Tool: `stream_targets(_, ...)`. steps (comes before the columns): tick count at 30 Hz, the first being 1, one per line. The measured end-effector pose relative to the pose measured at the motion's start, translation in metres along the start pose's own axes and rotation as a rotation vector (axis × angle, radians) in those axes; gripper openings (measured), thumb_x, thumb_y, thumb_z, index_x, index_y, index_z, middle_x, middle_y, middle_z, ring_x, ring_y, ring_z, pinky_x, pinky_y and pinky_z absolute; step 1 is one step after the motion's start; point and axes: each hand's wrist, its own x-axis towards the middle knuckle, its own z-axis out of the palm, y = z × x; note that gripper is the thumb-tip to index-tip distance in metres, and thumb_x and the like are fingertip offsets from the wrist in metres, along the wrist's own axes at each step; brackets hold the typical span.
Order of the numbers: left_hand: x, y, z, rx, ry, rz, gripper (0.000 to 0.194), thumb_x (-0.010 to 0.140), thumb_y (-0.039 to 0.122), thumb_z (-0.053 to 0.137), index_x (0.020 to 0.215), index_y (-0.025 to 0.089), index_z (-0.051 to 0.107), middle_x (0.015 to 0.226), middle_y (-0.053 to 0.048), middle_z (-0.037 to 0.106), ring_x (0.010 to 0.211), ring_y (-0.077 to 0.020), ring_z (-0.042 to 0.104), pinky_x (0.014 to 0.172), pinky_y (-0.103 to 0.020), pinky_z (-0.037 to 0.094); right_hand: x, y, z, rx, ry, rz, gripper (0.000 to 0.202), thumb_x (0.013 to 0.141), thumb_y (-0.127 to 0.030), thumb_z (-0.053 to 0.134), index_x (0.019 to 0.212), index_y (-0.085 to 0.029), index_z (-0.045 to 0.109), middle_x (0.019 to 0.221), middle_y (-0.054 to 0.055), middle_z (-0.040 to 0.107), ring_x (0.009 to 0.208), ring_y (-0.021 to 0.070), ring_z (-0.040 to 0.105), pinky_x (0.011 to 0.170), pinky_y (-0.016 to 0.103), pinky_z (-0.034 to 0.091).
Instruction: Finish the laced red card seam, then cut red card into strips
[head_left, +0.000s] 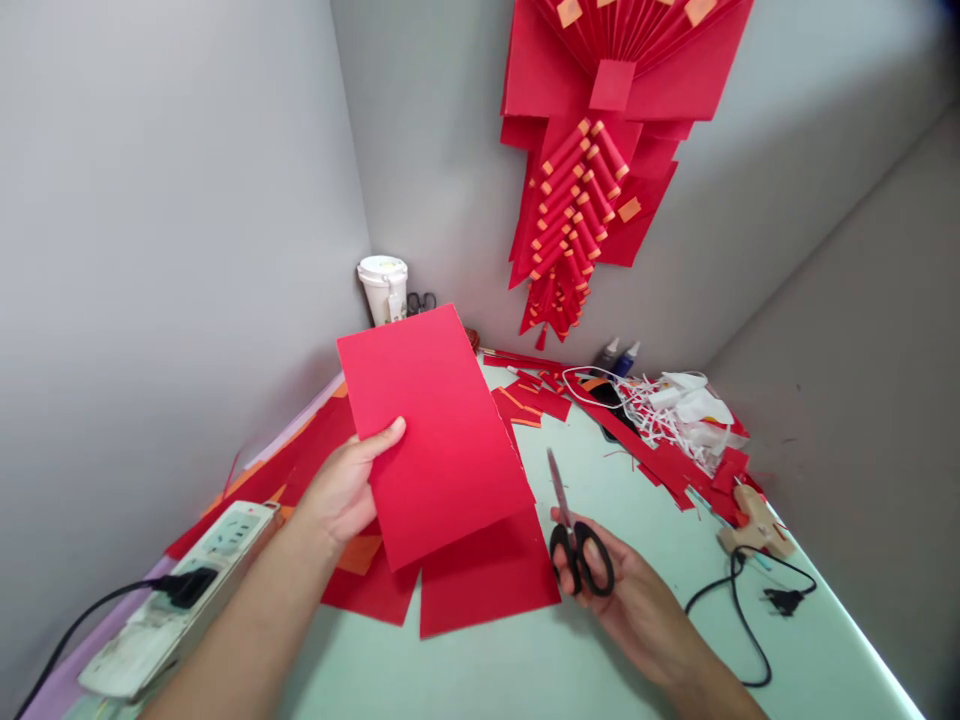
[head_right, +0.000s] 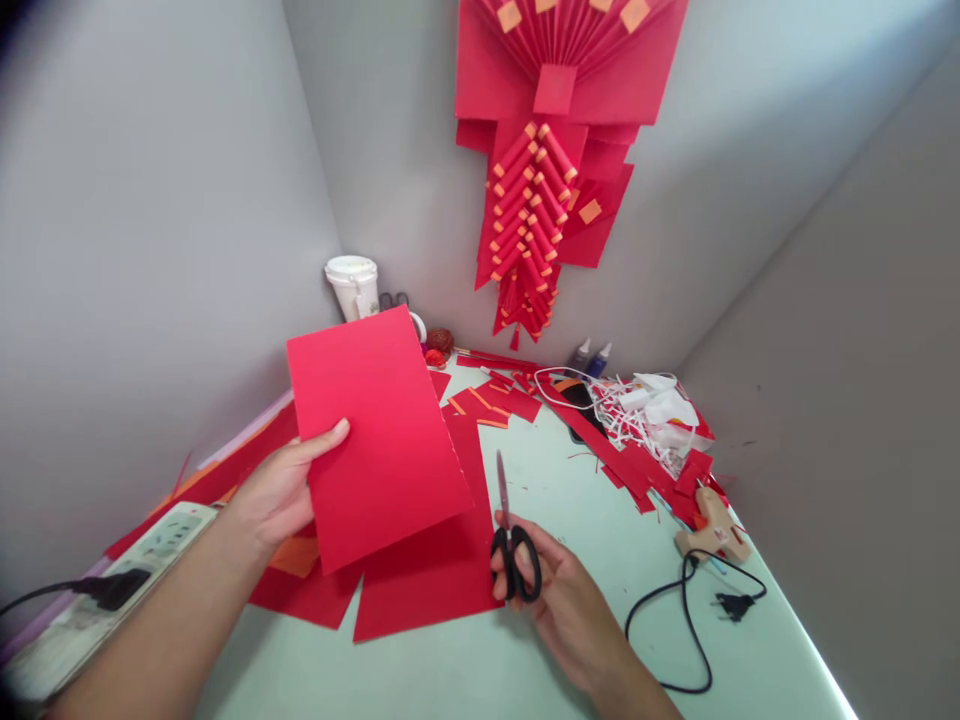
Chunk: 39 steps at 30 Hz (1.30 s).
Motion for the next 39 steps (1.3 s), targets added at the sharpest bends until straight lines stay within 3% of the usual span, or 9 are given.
stream_targets(3,0.002,0.001,-0.003,0.021,-0.019,-0.012,0.043,0.083,0.018,0.067,0.125,0.014,0.060,0.111,-0.018,0.072,0.092,-0.0320,0.072,0.079,-0.044,0.061,-0.003,0.009,0.006,0.029,-0.052,0.072,0.044,0.080,-0.050,0.071,0.112,-0.020,0.068,0.084,0.006,0.067,0.064,0.0111,0.057,0.056,0.022,0.040)
stream_targets(7,0.004,0.002,-0.006,0.037,0.028,-0.004,0.039,0.084,0.018,0.065,0.123,0.013,0.062,0.105,-0.017,0.074,0.088,-0.0310,0.073,0.076,-0.042,0.062,-0.003,0.022,0.003,-0.141,-0.012,0.056,0.057,0.073,-0.054,0.076,0.120,-0.024,0.064,0.084,0.006,0.067,0.070,0.0164,0.062,0.048,0.021,0.039)
stream_targets(14,0.011,0.002,-0.012,0.022,0.003,0.007,0.038,0.083,0.017,0.067,0.120,0.014,0.064,0.107,-0.016,0.074,0.089,-0.0300,0.073,0.078,-0.041,0.062,-0.002,0.031,-0.007,-0.414,0.048,-0.184,0.047,0.077,-0.049,0.073,0.118,-0.028,0.068,0.096,0.005,0.061,0.082,0.0157,0.060,0.073,0.027,0.048)
stream_targets(19,0.013,0.003,-0.011,0.026,0.026,0.007,0.035,0.082,0.017,0.067,0.117,0.016,0.066,0.112,-0.015,0.072,0.093,-0.0315,0.072,0.079,-0.041,0.062,-0.001,0.021,-0.001,-0.223,0.061,0.046,0.052,0.075,-0.055,0.073,0.114,-0.021,0.068,0.074,0.003,0.063,0.064,0.0121,0.056,0.056,0.022,0.041)
stream_targets(24,0.014,0.003,-0.014,0.029,0.053,-0.010,0.034,0.083,0.019,0.067,0.117,0.016,0.066,0.112,-0.016,0.072,0.093,-0.0327,0.072,0.077,-0.044,0.062,-0.003,0.017,0.003,0.128,-0.067,0.211,0.050,0.066,-0.061,0.078,0.089,-0.019,0.068,0.081,0.007,0.069,0.061,0.0122,0.061,0.052,0.021,0.037)
stream_targets(27,0.014,0.003,-0.014,0.008,0.035,-0.009,0.034,0.083,0.018,0.066,0.117,0.016,0.066,0.115,-0.016,0.071,0.095,-0.0322,0.072,0.080,-0.043,0.061,-0.005,0.018,0.002,0.101,-0.128,0.248,0.057,0.064,-0.063,0.078,0.100,-0.020,0.068,0.079,0.007,0.069,0.061,0.0136,0.062,0.051,0.021,0.039)
stream_targets(31,0.014,0.004,-0.012,0.004,0.048,-0.022,0.033,0.083,0.017,0.065,0.116,0.015,0.066,0.115,-0.016,0.071,0.094,-0.0319,0.072,0.078,-0.042,0.062,-0.008,0.021,-0.001,-0.124,-0.047,0.174,0.072,0.063,-0.057,0.082,0.122,-0.022,0.062,0.081,0.007,0.066,0.069,0.0189,0.065,0.046,0.022,0.041)
stream_targets(34,0.014,0.004,-0.012,0.015,0.065,-0.036,0.033,0.084,0.018,0.065,0.116,0.016,0.066,0.113,-0.016,0.072,0.093,-0.0319,0.072,0.078,-0.043,0.061,-0.010,0.026,-0.006,-0.241,0.022,0.069,0.065,0.069,-0.051,0.079,0.125,-0.023,0.061,0.092,0.009,0.067,0.079,0.0207,0.066,0.054,0.025,0.049)
stream_targets(39,0.014,0.004,-0.011,0.019,0.062,-0.056,0.031,0.084,0.020,0.065,0.115,0.017,0.067,0.110,-0.014,0.074,0.093,-0.0312,0.072,0.079,-0.042,0.061,-0.008,0.034,-0.014,-0.427,-0.003,-0.058,0.052,0.082,-0.041,0.068,0.129,-0.024,0.058,0.108,0.011,0.066,0.087,0.0194,0.066,0.068,0.027,0.054)
